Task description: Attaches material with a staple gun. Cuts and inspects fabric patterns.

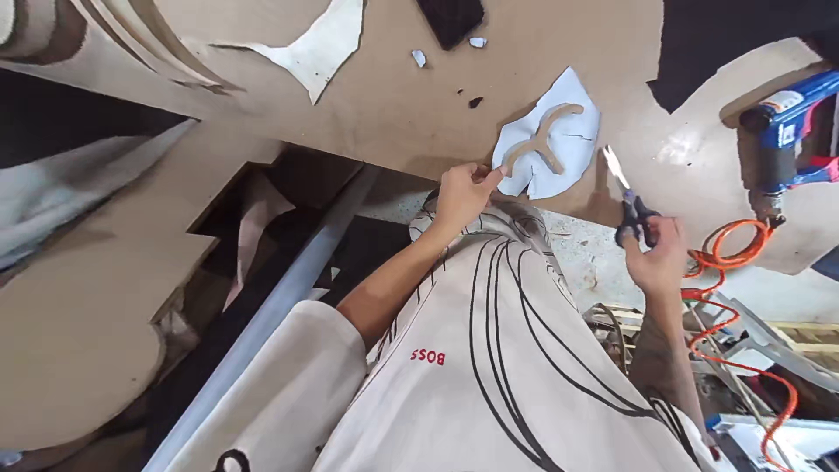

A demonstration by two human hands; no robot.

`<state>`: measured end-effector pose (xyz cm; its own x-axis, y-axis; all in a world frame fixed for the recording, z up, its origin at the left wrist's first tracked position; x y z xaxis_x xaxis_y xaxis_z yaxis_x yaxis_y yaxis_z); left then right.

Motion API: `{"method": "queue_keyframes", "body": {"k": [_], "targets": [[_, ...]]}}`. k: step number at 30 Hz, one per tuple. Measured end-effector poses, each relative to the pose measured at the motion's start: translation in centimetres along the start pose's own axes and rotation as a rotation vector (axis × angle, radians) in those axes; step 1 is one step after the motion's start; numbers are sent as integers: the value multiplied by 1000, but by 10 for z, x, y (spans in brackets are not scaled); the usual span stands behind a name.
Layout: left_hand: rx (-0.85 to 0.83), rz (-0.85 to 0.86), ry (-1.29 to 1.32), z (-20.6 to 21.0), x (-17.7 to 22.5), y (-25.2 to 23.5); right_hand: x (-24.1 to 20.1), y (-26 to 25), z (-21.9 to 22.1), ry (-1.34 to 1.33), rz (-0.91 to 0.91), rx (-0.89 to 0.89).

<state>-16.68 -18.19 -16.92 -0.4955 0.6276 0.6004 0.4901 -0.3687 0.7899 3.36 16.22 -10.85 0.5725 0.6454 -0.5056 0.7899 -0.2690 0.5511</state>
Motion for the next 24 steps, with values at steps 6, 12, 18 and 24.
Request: {"method": "queue_keyframes", "body": {"k": [6, 12, 18, 24], "targets": [[234, 206, -447, -25, 55, -7, -35, -24, -21, 342, 259, 288], [144, 362, -607, -1, 116, -64, -95, -86, 17, -58, 28, 110], [112, 385, -525, 10, 142, -82, -104, -121, 29, -176, -26, 66], [215, 350, -640, 24, 119, -33, -90, -105, 24, -322, -10, 6]]}}
Point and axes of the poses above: each hand's wrist, its own y-axis away from the middle knuckle, its own z-axis out of the palm, x = y × z, the point moved 8 cm from there along -y, towards the middle knuckle, and after that the axes turned 11 degrees about -x, right-handed, at the moved point
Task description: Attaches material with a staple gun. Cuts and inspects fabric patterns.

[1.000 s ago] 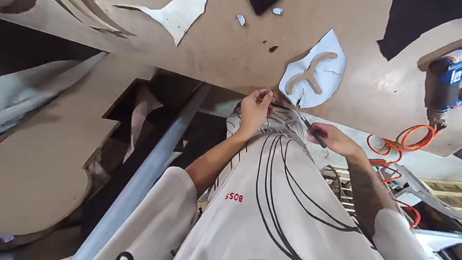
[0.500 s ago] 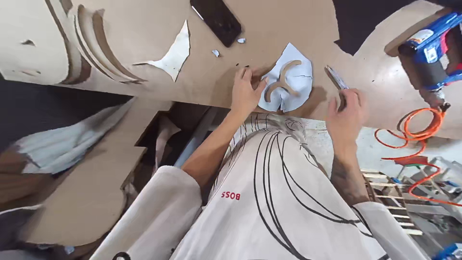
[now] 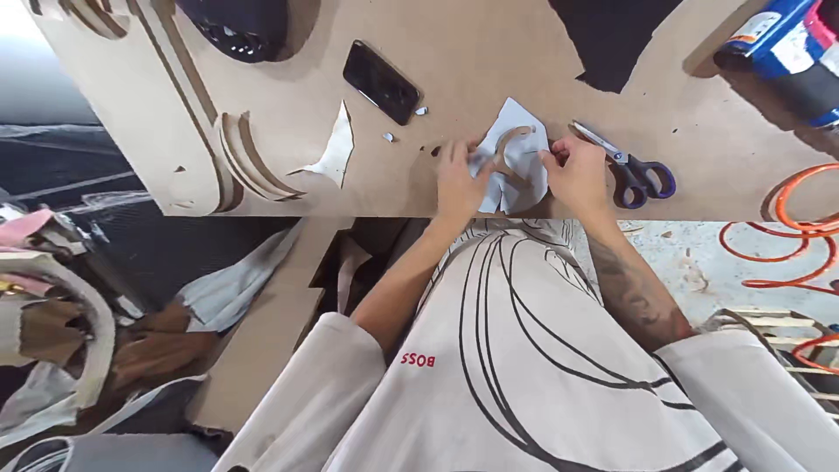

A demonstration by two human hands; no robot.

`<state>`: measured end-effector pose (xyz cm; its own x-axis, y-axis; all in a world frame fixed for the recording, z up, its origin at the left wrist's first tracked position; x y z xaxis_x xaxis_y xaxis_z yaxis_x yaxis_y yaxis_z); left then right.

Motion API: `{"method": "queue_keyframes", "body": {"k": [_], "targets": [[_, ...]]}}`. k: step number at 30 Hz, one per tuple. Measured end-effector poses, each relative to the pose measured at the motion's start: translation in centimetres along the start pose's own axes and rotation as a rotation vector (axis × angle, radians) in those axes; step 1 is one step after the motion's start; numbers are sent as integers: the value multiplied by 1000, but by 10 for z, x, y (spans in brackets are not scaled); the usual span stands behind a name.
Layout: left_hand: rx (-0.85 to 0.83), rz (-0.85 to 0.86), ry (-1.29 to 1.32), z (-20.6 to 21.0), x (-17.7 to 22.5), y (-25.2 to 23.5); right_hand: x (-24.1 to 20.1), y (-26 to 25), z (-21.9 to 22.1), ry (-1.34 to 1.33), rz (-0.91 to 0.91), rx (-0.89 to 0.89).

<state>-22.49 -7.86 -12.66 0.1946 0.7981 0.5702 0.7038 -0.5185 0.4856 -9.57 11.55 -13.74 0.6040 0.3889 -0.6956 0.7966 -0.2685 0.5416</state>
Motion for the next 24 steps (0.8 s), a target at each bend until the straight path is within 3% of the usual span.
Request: {"method": "queue_keyframes", "body": {"k": [4, 6, 10, 13, 18, 21, 24], "targets": [[76, -9, -22, 25, -25, 11, 11, 13, -1, -37, 43, 31], [57, -42, 0, 18, -26, 9, 9, 16, -11, 91, 61, 88], [-87, -101, -1, -3, -18, -2, 25, 40, -57, 306, 199, 164], [-238, -106, -81, 0, -10, -28, 33, 48, -68, 305, 61, 208], [-394, 91, -164, 20, 3, -36, -30, -30, -26, 169, -252, -156], [-432, 134, 47, 11, 8, -27, -46, -76, -6, 62, -311, -389], [-456, 131, 414, 8, -2, -24, -45, -86, -2, -152, -203, -555]]}}
Point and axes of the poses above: each hand's wrist, its own y-axis away from the middle knuckle, its own z-axis out of the palm, x = y × z, the point moved 8 cm from there along -y, towards the middle knuckle, and after that the axes turned 11 degrees about -x, right-handed, at the moved point
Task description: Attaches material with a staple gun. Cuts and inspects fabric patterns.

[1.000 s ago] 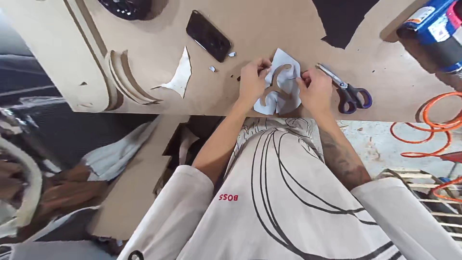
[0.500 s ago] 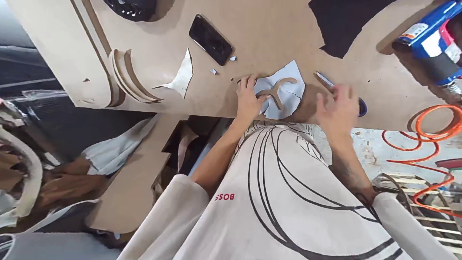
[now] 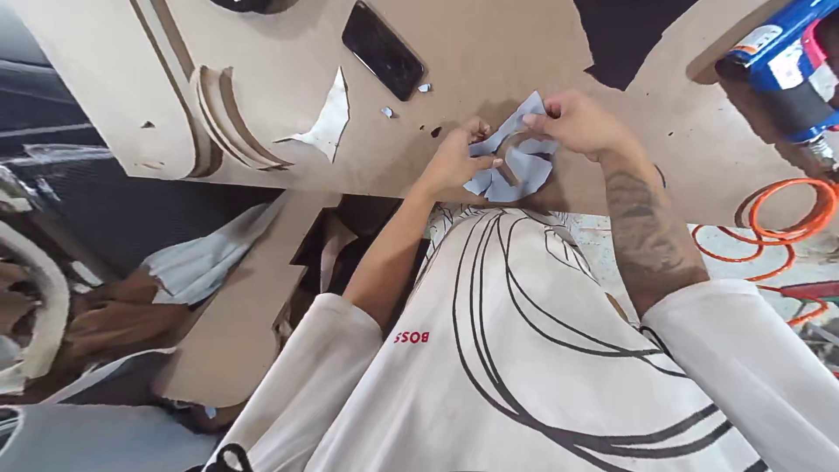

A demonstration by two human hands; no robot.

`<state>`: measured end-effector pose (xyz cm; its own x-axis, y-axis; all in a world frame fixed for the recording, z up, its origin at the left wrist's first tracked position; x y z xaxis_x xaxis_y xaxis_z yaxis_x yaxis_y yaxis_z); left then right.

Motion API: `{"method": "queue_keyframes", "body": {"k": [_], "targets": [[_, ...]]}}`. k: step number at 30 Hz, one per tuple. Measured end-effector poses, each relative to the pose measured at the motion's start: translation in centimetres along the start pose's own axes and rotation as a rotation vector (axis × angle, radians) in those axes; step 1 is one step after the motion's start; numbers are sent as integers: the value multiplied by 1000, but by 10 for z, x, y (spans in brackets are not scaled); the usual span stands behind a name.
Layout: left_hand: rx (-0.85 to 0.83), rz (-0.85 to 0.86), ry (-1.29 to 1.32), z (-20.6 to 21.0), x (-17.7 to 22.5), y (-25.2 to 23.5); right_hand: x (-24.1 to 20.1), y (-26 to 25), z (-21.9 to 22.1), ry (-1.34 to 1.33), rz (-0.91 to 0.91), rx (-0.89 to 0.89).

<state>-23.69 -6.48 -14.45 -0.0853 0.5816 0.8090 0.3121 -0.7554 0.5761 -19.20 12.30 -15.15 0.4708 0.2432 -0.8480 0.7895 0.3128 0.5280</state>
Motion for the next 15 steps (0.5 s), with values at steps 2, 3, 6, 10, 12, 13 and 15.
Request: {"method": "queue_keyframes", "body": {"k": [2, 3, 6, 10, 12, 13, 15], "targets": [[-6, 39, 94, -1, -4, 4, 1, 4, -2, -88, 27, -3], [-4, 48, 94, -1, -5, 6, 0, 8, -2, -92, 32, 26], [13, -18, 57, 0, -13, 15, -1, 19, -5, -50, 71, 173], [48, -162, 82, -1, -43, 33, -8, 33, -19, -105, 14, 277], [65, -105, 161, -2, -39, 40, -12, 32, -5, -161, -23, 136], [61, -62, 191, -1, -33, 42, -13, 30, 7, -157, -39, 56], [67, -1, 200, -3, -15, 37, -15, 21, 19, -145, -98, 56]]}}
Point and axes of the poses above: each hand's wrist, its own y-axis away from the middle knuckle, its own z-axis out of the palm, x = y × z, the point moved 8 cm from there along -y, towards the middle knuckle, and after that the axes turned 11 degrees about -x, right-handed, at the moved point
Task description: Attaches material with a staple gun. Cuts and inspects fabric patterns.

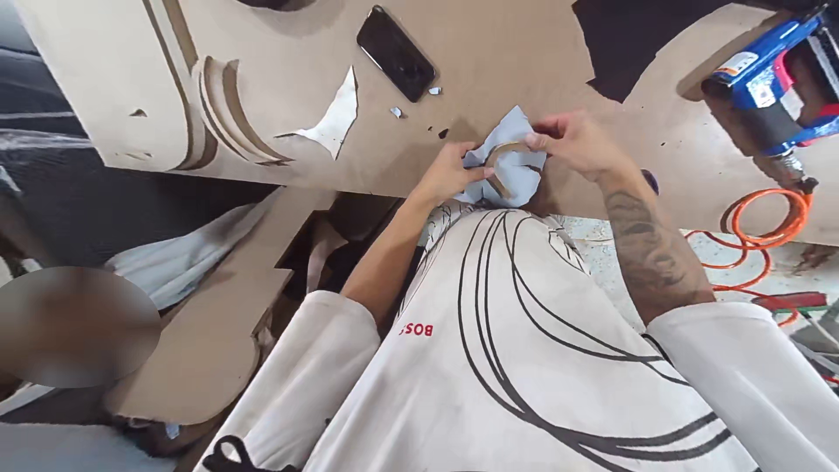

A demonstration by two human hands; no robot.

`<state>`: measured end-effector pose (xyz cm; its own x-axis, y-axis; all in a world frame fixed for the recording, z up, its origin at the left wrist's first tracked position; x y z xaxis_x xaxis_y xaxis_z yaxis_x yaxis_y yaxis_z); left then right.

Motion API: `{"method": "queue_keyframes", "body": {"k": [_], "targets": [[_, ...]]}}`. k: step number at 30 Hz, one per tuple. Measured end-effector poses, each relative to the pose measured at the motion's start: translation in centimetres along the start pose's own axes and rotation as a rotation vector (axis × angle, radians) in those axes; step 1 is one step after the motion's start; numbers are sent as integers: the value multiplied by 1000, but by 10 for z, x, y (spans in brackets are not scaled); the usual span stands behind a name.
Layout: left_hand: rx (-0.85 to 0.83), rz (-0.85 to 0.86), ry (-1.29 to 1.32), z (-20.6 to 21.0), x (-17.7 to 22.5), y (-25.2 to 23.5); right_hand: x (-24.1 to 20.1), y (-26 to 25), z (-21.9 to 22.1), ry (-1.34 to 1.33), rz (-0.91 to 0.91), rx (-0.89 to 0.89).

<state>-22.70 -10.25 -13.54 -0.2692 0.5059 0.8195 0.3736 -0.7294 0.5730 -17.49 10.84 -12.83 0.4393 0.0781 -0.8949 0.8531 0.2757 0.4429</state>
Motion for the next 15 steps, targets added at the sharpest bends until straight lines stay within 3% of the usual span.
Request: {"method": "queue_keyframes", "body": {"k": [3, 8, 15], "targets": [[61, -41, -40, -3, 12, -4, 4, -5, 1, -14, -12, 182], [182, -40, 66, -6, 3, -9, -7, -1, 1, 257, 41, 429], [328, -66, 120, -14, -14, -9, -8, 3, 12, 429, 22, 618]]}}
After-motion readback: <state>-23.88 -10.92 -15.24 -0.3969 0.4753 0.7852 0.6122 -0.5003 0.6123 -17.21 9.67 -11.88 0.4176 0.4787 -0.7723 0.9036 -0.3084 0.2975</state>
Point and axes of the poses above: each hand's wrist, its own y-axis away from the middle knuckle, its own z-axis out of the palm, x = y × z, the point moved 8 cm from there along -y, towards the middle knuckle, and after that the axes turned 11 degrees about -x, right-handed, at the moved point
